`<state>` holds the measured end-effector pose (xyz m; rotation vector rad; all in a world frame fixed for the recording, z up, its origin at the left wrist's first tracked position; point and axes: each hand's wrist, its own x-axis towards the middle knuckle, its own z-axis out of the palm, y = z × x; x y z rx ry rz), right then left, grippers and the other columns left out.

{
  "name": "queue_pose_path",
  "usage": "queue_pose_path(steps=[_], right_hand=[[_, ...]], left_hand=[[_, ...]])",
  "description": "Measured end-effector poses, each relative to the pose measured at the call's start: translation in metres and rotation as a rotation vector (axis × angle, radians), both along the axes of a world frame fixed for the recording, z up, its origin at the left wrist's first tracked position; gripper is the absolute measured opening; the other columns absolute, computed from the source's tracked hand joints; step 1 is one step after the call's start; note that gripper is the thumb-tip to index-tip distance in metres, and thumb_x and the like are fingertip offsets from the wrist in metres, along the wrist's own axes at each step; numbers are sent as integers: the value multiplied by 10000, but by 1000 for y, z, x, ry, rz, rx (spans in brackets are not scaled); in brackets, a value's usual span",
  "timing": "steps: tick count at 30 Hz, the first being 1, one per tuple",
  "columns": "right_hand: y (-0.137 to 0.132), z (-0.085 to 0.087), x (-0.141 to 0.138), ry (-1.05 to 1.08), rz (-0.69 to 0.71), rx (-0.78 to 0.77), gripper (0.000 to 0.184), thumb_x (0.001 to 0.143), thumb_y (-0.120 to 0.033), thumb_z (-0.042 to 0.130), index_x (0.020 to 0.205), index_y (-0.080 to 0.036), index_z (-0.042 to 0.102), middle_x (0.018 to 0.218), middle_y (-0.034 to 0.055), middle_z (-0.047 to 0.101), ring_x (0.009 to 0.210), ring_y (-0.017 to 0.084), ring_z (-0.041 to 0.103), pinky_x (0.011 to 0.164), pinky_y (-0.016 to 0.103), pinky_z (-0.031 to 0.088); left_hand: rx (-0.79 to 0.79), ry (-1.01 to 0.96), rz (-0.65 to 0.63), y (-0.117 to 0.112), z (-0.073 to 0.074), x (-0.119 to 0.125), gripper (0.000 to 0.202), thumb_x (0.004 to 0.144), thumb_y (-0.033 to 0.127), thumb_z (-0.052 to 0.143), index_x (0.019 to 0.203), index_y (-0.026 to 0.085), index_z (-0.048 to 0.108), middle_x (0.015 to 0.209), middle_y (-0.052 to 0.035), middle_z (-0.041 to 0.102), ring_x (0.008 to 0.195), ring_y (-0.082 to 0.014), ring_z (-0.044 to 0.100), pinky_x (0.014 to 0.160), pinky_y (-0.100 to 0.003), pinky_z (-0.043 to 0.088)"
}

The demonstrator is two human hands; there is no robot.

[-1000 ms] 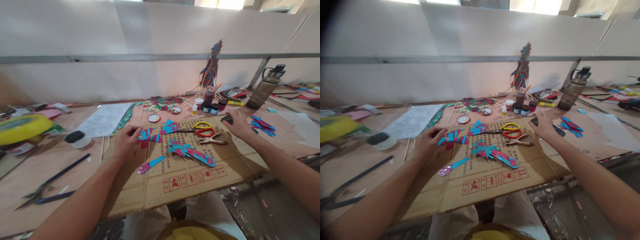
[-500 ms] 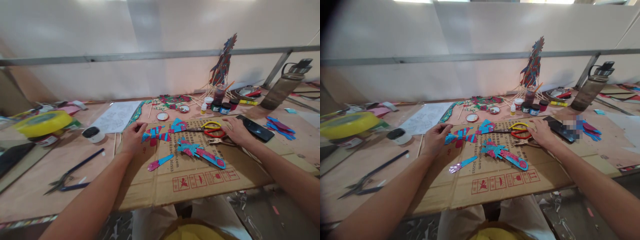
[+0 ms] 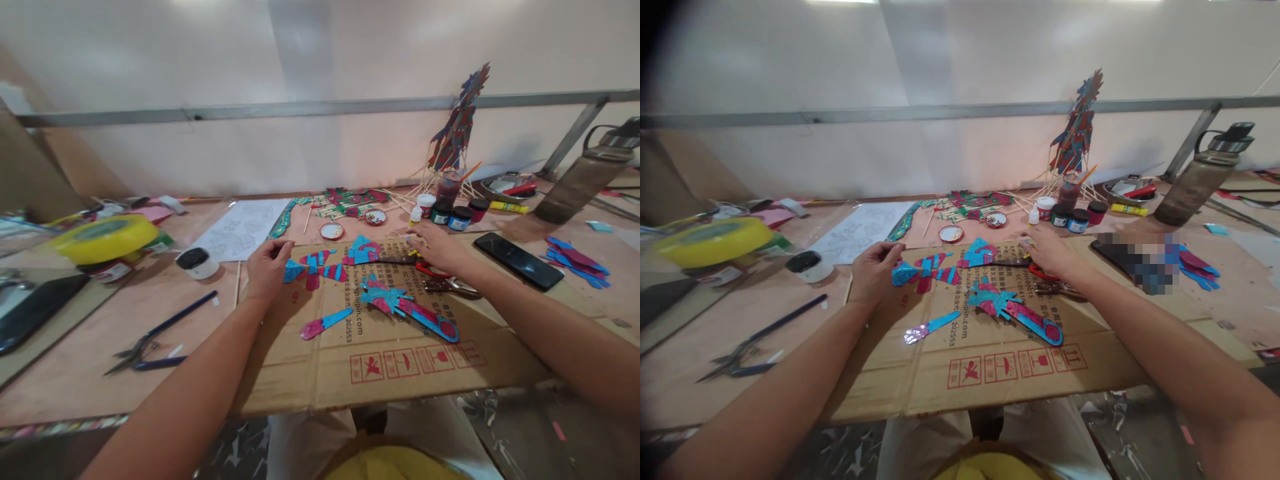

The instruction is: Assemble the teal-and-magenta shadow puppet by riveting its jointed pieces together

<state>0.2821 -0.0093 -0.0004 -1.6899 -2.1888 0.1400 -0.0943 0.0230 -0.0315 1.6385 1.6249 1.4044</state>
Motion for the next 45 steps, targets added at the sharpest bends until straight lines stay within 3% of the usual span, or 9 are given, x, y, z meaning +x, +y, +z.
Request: queue_pose_path(steps=[5, 9, 16, 25, 31, 36, 39, 43, 45], right_hand=[[25, 2, -41, 27, 12, -108, 314, 978, -362, 461, 1127, -229, 703, 1176, 110, 724, 1066, 276, 651, 945, 394, 496], [47, -8, -66, 43, -16, -172, 339, 925, -394, 575, 1178, -190, 672, 1145, 147, 734, 986, 281, 676, 838, 362, 519], [74, -27, -86, 119, -76, -193, 552, 752, -416, 800, 1223, -178, 639, 1123, 150, 730, 1030, 307, 675, 894, 387, 506], [80, -28, -85, 240, -91, -184, 682, 686, -298, 831, 1301, -167, 569, 1130, 105, 708, 991, 246, 658, 843, 342, 518], [78, -20, -80, 338, -98, -197, 490, 744, -236, 768, 1202, -153, 618, 1104, 88, 725, 895, 198, 678, 749, 279, 537], [72, -15, -64, 356, -158, -220, 464, 774, -221, 730, 1217, -160, 606, 1040, 86, 742, 795, 180, 687, 671, 274, 545], [68, -12, -53, 318, -206, -182, 425, 754, -259, 746, 1155, -160, 645, 1013, 99, 742, 817, 218, 687, 733, 332, 556], [59, -7, -43, 278, -270, -54, 487, 755, -325, 733, 1201, -153, 638, 1248, 170, 669, 1118, 309, 634, 948, 416, 510], [52, -4, -39, 271, -269, -26, 461, 779, -320, 697, 1206, -155, 640, 1275, 176, 659, 1162, 316, 616, 983, 427, 495]], left_hand=[[27, -44, 51, 6, -2, -5, 275, 797, 433, 618, 872, 184, 708, 761, -32, 693, 664, -159, 599, 634, -259, 478], [27, -59, 69, 12, -8, -8, 287, 797, 446, 612, 883, 188, 705, 775, -35, 702, 668, -165, 616, 627, -258, 482], [73, -52, 78, 19, -16, -11, 289, 803, 455, 619, 869, 191, 717, 767, -22, 689, 683, -153, 588, 652, -250, 477], [56, -46, 74, 16, -12, -8, 263, 821, 431, 613, 860, 191, 712, 785, -24, 701, 703, -160, 602, 661, -259, 479], [34, -73, 65, 10, -6, -5, 227, 819, 408, 625, 827, 195, 700, 754, -22, 695, 690, -164, 607, 635, -264, 473], [29, -99, 38, 10, -5, -4, 218, 814, 404, 625, 809, 196, 691, 725, -18, 676, 678, -163, 599, 622, -265, 468], [30, -95, 43, 11, -6, -4, 221, 816, 404, 622, 801, 194, 688, 728, -16, 677, 682, -160, 598, 614, -259, 463], [24, -74, 47, 12, -7, -5, 226, 825, 407, 619, 816, 193, 690, 745, -20, 684, 694, -161, 601, 615, -255, 460], [35, -66, 50, 12, -8, -5, 230, 829, 410, 620, 821, 192, 692, 753, -20, 687, 694, -160, 601, 625, -255, 461]])
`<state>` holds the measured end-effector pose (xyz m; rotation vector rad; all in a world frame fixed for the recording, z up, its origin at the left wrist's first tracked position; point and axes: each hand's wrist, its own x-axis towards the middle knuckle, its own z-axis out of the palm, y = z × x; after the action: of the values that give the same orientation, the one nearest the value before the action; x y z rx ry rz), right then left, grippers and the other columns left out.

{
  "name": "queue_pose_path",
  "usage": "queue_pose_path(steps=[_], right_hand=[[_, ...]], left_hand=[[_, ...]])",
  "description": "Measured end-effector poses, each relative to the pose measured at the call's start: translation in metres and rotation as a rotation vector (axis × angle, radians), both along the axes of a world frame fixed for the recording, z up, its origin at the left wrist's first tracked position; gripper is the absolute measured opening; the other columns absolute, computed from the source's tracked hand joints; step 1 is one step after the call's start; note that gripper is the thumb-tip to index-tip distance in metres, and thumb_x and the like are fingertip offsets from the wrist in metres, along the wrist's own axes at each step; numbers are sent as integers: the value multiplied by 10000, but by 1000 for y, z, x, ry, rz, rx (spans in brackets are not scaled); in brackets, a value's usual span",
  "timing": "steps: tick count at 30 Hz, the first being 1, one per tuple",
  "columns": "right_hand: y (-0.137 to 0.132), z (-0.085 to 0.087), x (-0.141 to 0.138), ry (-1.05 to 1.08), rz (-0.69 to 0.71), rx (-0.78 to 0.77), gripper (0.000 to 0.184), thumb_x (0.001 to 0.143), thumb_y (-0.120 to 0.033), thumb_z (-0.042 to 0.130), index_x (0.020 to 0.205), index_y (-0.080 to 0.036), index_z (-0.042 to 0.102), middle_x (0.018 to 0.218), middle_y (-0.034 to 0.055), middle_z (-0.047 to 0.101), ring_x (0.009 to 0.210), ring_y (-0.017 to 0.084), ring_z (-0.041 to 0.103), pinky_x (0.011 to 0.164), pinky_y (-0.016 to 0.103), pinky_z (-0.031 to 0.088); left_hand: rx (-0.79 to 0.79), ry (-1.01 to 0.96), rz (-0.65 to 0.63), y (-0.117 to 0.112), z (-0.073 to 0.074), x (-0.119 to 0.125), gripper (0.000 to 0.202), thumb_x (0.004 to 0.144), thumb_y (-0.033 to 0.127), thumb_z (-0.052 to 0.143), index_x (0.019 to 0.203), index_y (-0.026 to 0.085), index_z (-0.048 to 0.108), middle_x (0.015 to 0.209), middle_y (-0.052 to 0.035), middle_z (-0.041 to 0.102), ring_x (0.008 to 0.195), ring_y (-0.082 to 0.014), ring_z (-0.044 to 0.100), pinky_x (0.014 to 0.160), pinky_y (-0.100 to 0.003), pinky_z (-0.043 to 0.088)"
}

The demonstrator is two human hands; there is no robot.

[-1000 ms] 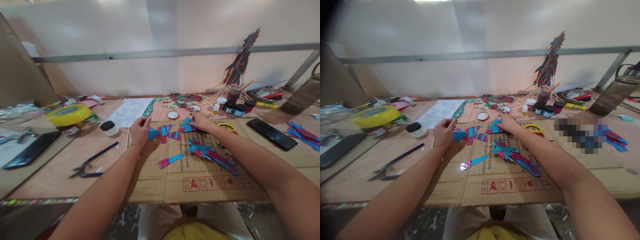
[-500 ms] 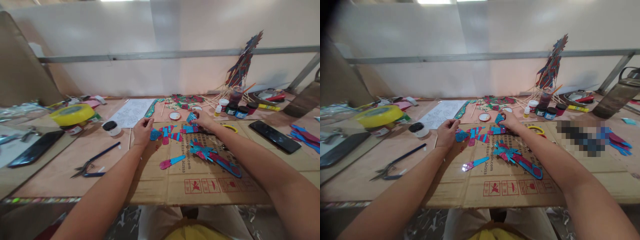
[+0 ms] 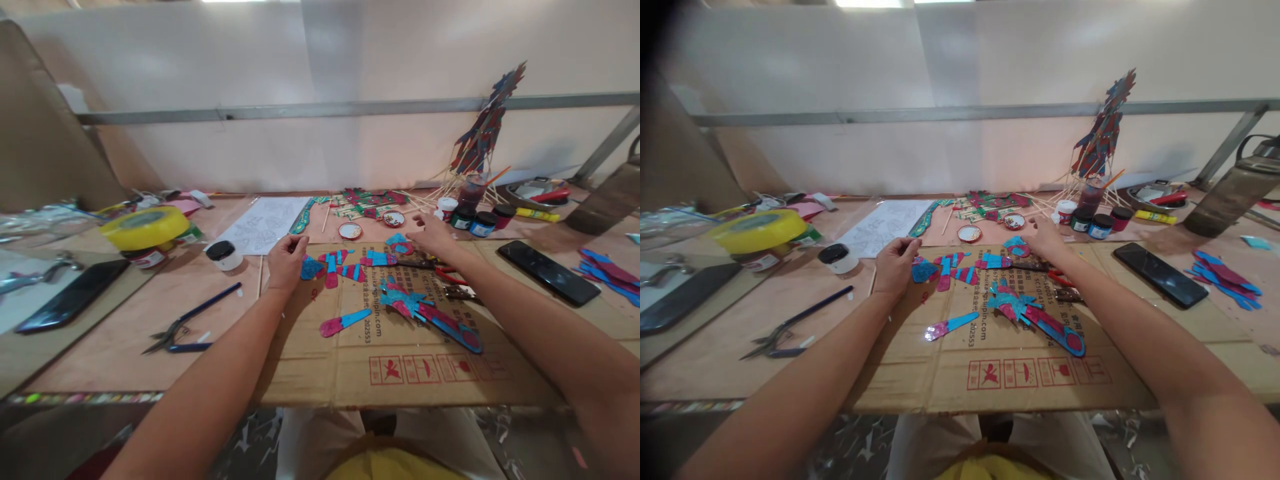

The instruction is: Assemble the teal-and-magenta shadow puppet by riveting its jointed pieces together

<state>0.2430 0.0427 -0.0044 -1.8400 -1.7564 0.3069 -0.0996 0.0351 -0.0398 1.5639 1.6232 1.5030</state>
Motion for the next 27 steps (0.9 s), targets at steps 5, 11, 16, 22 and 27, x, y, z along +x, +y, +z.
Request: queue_pose_path(steps=[5, 11, 16, 22, 27], right_hand=[[-29, 4, 13, -7, 66, 22, 406, 821, -332, 647, 1191, -166, 651, 1242, 160, 680, 1090, 289, 648, 950, 431, 517], [-73, 8, 36, 2, 36, 165, 401, 839, -398, 607, 1167, -172, 654, 1148, 146, 691, 967, 269, 656, 859, 442, 541], [-123, 24, 58, 47, -74, 339, 362, 819, -390, 596, 1096, -170, 674, 1006, 115, 717, 786, 211, 651, 735, 380, 544], [-194, 19, 84, 153, -454, 465, 299, 797, -424, 551, 959, -224, 703, 874, 110, 747, 802, 259, 723, 766, 427, 570], [-247, -20, 114, 90, -538, 333, 274, 785, -449, 581, 965, -281, 700, 864, 94, 752, 793, 299, 741, 788, 483, 588]], left_hand=[[44, -16, -12, 3, -4, -2, 227, 825, 416, 637, 815, 198, 697, 714, -3, 664, 646, -148, 578, 609, -256, 447], [82, -117, -7, 5, -5, -2, 164, 814, 363, 667, 775, 205, 682, 693, 5, 638, 608, -134, 541, 565, -247, 420], [143, -303, -34, 8, -1, -7, 194, 892, 335, 583, 772, 194, 640, 648, 22, 541, 525, -99, 417, 507, -232, 353], [200, -377, 114, 16, -1, -17, 266, 870, 231, 623, 683, 211, 434, 600, 64, 383, 512, -89, 329, 499, -235, 307], [198, -406, 93, 13, -6, -13, 394, 810, 197, 684, 663, 223, 319, 586, 87, 293, 485, -74, 274, 479, -245, 270]])
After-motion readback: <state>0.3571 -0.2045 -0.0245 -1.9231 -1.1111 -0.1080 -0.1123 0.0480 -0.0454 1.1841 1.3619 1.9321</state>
